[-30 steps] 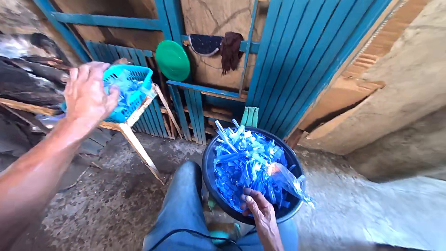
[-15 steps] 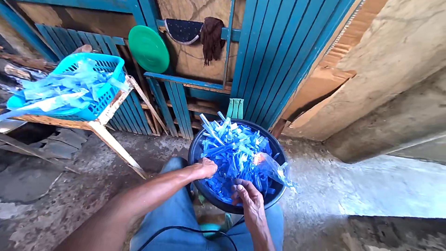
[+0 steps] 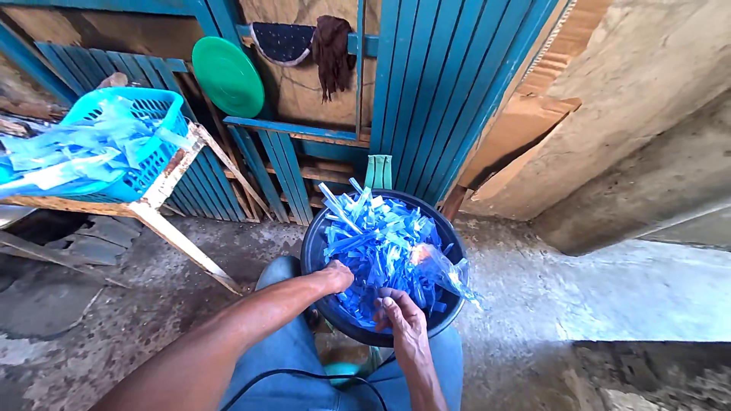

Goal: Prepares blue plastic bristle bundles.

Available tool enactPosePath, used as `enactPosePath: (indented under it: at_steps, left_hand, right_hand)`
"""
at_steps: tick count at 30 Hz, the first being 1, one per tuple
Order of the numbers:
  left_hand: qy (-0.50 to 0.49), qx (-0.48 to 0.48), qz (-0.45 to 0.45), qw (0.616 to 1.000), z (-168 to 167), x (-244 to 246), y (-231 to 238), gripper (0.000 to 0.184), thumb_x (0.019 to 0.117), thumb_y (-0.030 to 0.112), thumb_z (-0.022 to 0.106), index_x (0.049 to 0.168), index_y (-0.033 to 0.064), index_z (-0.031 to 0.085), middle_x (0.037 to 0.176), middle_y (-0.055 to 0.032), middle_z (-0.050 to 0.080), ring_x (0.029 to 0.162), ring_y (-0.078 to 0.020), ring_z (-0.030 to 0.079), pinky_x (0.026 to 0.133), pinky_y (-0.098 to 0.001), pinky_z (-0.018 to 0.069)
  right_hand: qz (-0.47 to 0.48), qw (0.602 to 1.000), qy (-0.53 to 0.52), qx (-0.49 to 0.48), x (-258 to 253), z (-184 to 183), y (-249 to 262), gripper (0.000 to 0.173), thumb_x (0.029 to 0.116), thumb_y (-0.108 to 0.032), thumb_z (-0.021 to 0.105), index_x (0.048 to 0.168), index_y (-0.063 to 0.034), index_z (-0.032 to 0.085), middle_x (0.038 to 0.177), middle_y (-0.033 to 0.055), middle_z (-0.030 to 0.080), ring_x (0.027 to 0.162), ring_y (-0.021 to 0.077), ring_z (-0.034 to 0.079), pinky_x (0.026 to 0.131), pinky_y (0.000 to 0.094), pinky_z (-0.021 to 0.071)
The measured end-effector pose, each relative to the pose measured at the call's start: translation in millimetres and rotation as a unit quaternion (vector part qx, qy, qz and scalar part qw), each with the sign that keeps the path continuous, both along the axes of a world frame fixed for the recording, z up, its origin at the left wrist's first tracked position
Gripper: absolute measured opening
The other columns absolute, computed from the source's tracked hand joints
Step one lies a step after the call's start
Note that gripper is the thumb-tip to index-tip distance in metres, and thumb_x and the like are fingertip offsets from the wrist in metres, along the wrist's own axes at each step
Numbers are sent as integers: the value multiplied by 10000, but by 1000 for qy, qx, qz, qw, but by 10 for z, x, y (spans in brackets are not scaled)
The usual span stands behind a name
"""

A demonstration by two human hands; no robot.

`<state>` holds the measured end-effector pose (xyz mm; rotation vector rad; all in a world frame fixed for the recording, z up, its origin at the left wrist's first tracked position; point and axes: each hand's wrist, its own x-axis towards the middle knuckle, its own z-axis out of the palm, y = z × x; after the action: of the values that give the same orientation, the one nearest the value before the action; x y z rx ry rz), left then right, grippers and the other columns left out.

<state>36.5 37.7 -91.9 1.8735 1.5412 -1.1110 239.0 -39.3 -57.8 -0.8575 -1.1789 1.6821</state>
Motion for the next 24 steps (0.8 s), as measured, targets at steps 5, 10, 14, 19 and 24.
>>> enactPosePath:
  at_steps: [5,10,14,19,24]
  left_hand:
    - [-12,0,-5,1000,242,-34,69,238,955,178,681,1102,-9,685,1174,-234,680,1154,-432,624,954,-654,462]
    - [-145,22,-42,988,792,-256,81,237,997,260,639,1129,85,729,1116,-185,715,1115,-416,649,929,-682,468]
    - [-238,35,-41,970,1060,-356,70,241,1001,270,627,1081,69,732,1009,-182,718,1012,-394,673,874,-661,491]
    - [-402,26,38,914,1172,-424,59,233,1006,228,633,1014,18,733,852,-127,693,762,-225,639,753,-478,520]
    - [-487,-7,144,861,1208,-420,0,207,1011,210,639,1009,21,724,784,-39,679,646,-81,589,627,-285,504]
  right_hand:
    - [2,1000,-2,5,21,7,0,273,1041,-125,513,1201,58,636,953,145,714,714,201,699,620,329,616]
    - [1,1000,-15,-5,-8,13,31,273,1041,-131,508,1199,49,638,984,147,716,727,202,702,609,334,610]
    - [0,1000,-25,-11,-40,20,80,267,1041,-126,506,1203,40,639,1068,161,706,753,205,703,613,329,603]
    - [-8,999,-41,0,-60,38,69,252,1039,-144,505,1146,26,658,1046,146,713,746,203,707,613,328,603]
    - [-42,998,-39,9,-45,51,30,237,1041,-151,508,1101,30,649,991,145,709,724,207,699,612,333,603]
